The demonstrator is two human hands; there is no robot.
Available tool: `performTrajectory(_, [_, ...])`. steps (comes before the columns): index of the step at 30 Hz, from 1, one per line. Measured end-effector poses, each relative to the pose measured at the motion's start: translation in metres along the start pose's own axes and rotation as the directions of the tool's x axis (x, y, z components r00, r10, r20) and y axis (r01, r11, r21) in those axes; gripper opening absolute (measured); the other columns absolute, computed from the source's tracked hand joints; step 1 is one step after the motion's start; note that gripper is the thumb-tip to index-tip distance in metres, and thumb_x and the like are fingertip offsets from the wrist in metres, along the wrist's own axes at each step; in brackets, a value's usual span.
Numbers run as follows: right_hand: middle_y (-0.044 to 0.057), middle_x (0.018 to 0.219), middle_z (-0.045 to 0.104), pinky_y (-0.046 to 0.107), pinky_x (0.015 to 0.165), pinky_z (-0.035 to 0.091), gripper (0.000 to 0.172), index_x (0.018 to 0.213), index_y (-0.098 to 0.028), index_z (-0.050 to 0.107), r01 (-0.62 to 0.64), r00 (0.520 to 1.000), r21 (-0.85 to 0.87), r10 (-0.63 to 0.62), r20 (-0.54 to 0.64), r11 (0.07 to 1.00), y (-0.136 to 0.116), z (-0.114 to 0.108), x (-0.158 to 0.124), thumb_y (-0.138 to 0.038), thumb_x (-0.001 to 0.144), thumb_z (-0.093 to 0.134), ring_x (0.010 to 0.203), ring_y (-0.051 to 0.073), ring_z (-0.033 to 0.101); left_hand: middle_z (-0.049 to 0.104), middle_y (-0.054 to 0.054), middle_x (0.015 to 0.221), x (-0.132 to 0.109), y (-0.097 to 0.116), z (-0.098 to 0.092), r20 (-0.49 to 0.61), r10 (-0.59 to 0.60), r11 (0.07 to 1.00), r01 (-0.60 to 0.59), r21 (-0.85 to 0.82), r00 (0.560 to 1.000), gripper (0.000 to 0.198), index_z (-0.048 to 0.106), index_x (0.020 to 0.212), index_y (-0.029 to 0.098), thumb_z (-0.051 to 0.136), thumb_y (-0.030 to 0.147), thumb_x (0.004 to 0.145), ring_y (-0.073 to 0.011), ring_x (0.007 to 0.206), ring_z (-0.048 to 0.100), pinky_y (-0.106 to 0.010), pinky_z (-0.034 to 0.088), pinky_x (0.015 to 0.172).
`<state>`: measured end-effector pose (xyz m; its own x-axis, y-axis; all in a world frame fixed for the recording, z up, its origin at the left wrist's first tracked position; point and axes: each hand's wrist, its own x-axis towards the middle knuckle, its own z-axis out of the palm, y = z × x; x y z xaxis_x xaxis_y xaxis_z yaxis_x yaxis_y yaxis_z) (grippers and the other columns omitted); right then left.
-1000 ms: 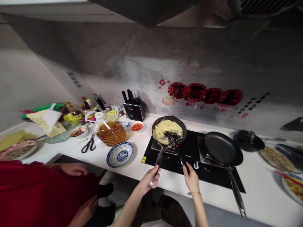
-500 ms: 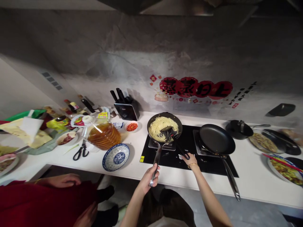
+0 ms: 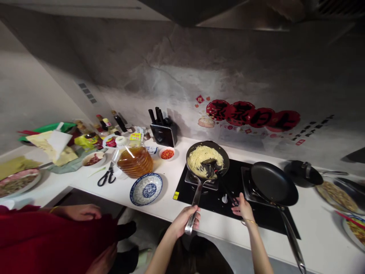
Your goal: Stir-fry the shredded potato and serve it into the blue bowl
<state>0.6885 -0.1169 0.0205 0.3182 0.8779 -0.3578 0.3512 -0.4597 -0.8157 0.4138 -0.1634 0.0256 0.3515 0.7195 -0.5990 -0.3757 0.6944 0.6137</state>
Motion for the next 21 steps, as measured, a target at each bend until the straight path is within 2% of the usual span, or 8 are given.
performTrajectory(2, [0.011, 0.092, 0.068, 0.031, 0.055, 0.055, 0.061, 0.113, -0.017, 0.047, -0.001, 0.999, 0.009, 0.001, 0.034, 1.000, -0.012, -0.004, -0.006, -0.068, 0.080, 0.038, 0.064, 0.019, 0.069, 0.057, 0.002, 0.061, 0.002, 0.004, 0.000, 0.009, -0.022, 1.000, 0.022, 0.009, 1.000, 0.040, 0.056, 0.087, 0.015, 0.068, 0.049, 0.070, -0.0090, 0.042, 0.051, -0.022, 0.039, 0.041])
performTrajectory(5, [0.013, 0.108, 0.066, 0.032, 0.066, 0.054, 0.066, 0.131, -0.018, 0.033, 0.172, 0.984, -0.311, -0.148, 0.098, 0.935, -0.043, 0.004, -0.012, -0.054, 0.080, 0.053, 0.077, 0.021, 0.069, 0.049, 0.007, 0.055, 0.003, 0.005, 0.003, 0.024, -0.021, 1.000, 0.022, -0.005, 0.999, 0.040, 0.053, 0.083, 0.017, 0.067, 0.052, 0.070, -0.0049, 0.035, 0.040, -0.018, 0.027, 0.035])
performTrajectory(7, [0.016, 0.104, 0.068, 0.035, 0.074, 0.051, 0.058, 0.135, -0.015, 0.035, 0.238, 0.971, -0.589, -0.176, 0.162, 0.772, -0.066, 0.008, -0.013, -0.040, 0.085, 0.050, 0.085, 0.024, 0.068, 0.044, 0.009, 0.053, 0.003, 0.004, 0.004, 0.026, -0.025, 0.999, 0.025, -0.024, 0.999, 0.041, 0.050, 0.081, 0.018, 0.066, 0.055, 0.070, -0.0032, 0.034, 0.034, -0.017, 0.022, 0.034])
performTrajectory(9, [0.017, 0.098, 0.070, 0.037, 0.078, 0.049, 0.049, 0.134, -0.012, 0.042, 0.274, 0.962, -0.765, -0.165, 0.220, 0.583, -0.087, 0.003, -0.012, -0.032, 0.090, 0.042, 0.090, 0.027, 0.067, 0.042, 0.010, 0.054, 0.002, 0.002, 0.006, 0.026, -0.028, 0.999, 0.028, -0.030, 0.999, 0.042, 0.047, 0.081, 0.019, 0.065, 0.056, 0.071, -0.0025, 0.035, 0.032, -0.017, 0.020, 0.035])
performTrajectory(11, [0.017, 0.097, 0.071, 0.036, 0.079, 0.048, 0.047, 0.134, -0.014, 0.047, 0.321, 0.947, -0.826, -0.178, 0.268, 0.462, -0.107, -0.009, -0.009, -0.032, 0.092, 0.036, 0.091, 0.028, 0.067, 0.042, 0.010, 0.055, 0.002, -0.001, 0.006, 0.031, -0.027, 0.999, 0.028, -0.032, 0.999, 0.043, 0.045, 0.080, 0.020, 0.064, 0.057, 0.071, -0.0021, 0.035, 0.030, -0.017, 0.019, 0.035])
performTrajectory(15, [0.016, 0.100, 0.070, 0.035, 0.079, 0.048, 0.051, 0.140, -0.017, 0.041, 0.357, 0.928, -0.846, -0.251, 0.274, 0.397, -0.155, -0.021, 0.013, -0.037, 0.093, 0.033, 0.093, 0.028, 0.067, 0.043, 0.010, 0.057, 0.004, -0.005, 0.007, 0.033, -0.013, 1.000, 0.014, -0.022, 0.999, 0.045, 0.040, 0.079, 0.022, 0.063, 0.060, 0.071, -0.0022, 0.035, 0.030, -0.017, 0.021, 0.034])
performTrajectory(18, [0.018, 0.106, 0.068, 0.035, 0.083, 0.047, 0.051, 0.140, -0.012, 0.038, 0.319, 0.939, -0.868, -0.247, 0.237, 0.380, -0.189, 0.005, 0.041, -0.033, 0.094, 0.031, 0.100, 0.028, 0.064, 0.042, 0.011, 0.055, 0.004, -0.004, 0.009, 0.022, -0.003, 1.000, 0.003, 0.007, 1.000, 0.048, 0.036, 0.078, 0.023, 0.062, 0.063, 0.069, -0.0024, 0.034, 0.030, -0.017, 0.022, 0.033])
performTrajectory(21, [0.019, 0.109, 0.067, 0.033, 0.084, 0.046, 0.049, 0.136, -0.009, 0.043, 0.342, 0.935, -0.870, -0.219, 0.278, 0.355, -0.205, 0.043, 0.060, -0.030, 0.094, 0.032, 0.103, 0.026, 0.063, 0.040, 0.012, 0.054, 0.002, -0.002, 0.011, 0.022, -0.004, 1.000, 0.004, 0.027, 1.000, 0.053, 0.032, 0.077, 0.024, 0.061, 0.067, 0.067, -0.0020, 0.034, 0.028, -0.017, 0.023, 0.033])
